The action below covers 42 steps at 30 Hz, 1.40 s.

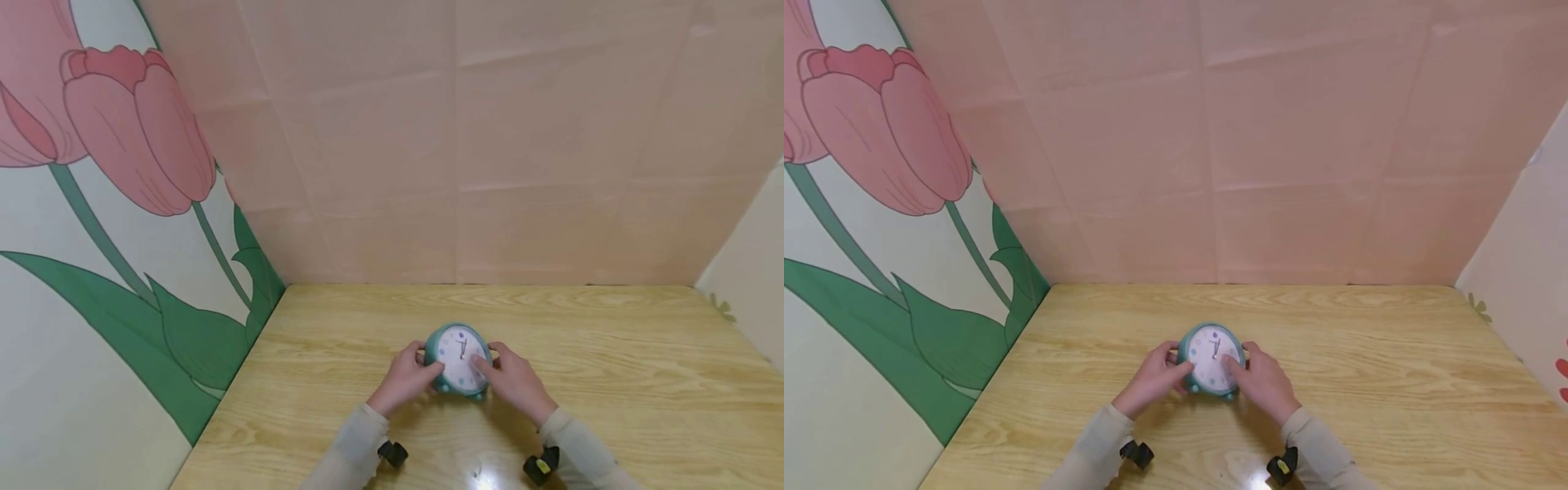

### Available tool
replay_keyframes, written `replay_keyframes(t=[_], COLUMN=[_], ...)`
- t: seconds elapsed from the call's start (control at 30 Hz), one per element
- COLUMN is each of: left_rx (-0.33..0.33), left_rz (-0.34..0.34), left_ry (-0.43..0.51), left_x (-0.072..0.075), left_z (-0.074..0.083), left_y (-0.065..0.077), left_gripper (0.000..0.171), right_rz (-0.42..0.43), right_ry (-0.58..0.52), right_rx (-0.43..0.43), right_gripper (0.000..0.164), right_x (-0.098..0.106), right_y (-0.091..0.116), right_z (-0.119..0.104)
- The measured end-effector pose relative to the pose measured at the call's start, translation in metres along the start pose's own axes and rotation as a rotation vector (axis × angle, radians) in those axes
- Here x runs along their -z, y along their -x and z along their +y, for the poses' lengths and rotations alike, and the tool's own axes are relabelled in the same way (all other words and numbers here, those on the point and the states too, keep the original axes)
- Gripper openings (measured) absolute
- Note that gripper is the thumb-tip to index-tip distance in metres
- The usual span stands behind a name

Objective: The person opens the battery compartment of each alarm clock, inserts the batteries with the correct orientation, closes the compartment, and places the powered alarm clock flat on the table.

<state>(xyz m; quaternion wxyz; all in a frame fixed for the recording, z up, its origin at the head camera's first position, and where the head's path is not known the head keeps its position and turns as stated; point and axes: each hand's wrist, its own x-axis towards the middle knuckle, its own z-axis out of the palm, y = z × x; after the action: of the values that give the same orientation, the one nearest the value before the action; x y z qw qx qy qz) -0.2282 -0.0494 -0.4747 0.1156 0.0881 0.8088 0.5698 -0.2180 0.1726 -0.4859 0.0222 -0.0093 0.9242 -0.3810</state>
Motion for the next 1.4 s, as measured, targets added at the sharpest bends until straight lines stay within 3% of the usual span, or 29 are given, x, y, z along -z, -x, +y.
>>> replay_keyframes(t=[0.27, 0.53, 0.63, 0.77, 0.9, 1.07, 1.4], left_rx=[0.042, 0.046, 0.040, 0.040, 0.069, 0.101, 0.090], left_rz=[-0.063, -0.062, -0.071, -0.096, -0.121, -0.143, -0.141], left_ry=[0.010, -0.093, -0.127, -0.155, -0.164, -0.175, -0.184], left_x=[0.000, -0.004, -0.006, -0.007, -0.006, -0.006, -0.003], left_z=[-0.006, -0.014, -0.019, -0.022, -0.023, -0.021, -0.018], left_y=[-0.002, -0.004, -0.003, 0.001, 0.005, 0.004, -0.003], left_gripper=[0.061, 0.060, 0.056, 0.038, 0.027, 0.024, 0.027], right_rz=[-0.006, -0.013, -0.013, -0.012, -0.001, 0.004, -0.002], right_ry=[0.018, 0.037, 0.037, 0.029, 0.028, 0.025, 0.032], right_rx=[-0.010, -0.015, -0.015, -0.001, 0.021, 0.028, 0.049], right_gripper=[0.062, 0.057, 0.055, 0.051, 0.050, 0.050, 0.051], right_x=[0.005, 0.004, 0.003, -0.003, -0.008, -0.007, 0.000], right_y=[0.000, 0.002, 0.004, 0.005, 0.005, 0.004, -0.001], right_z=[0.003, 0.007, 0.008, 0.011, 0.014, 0.015, 0.014])
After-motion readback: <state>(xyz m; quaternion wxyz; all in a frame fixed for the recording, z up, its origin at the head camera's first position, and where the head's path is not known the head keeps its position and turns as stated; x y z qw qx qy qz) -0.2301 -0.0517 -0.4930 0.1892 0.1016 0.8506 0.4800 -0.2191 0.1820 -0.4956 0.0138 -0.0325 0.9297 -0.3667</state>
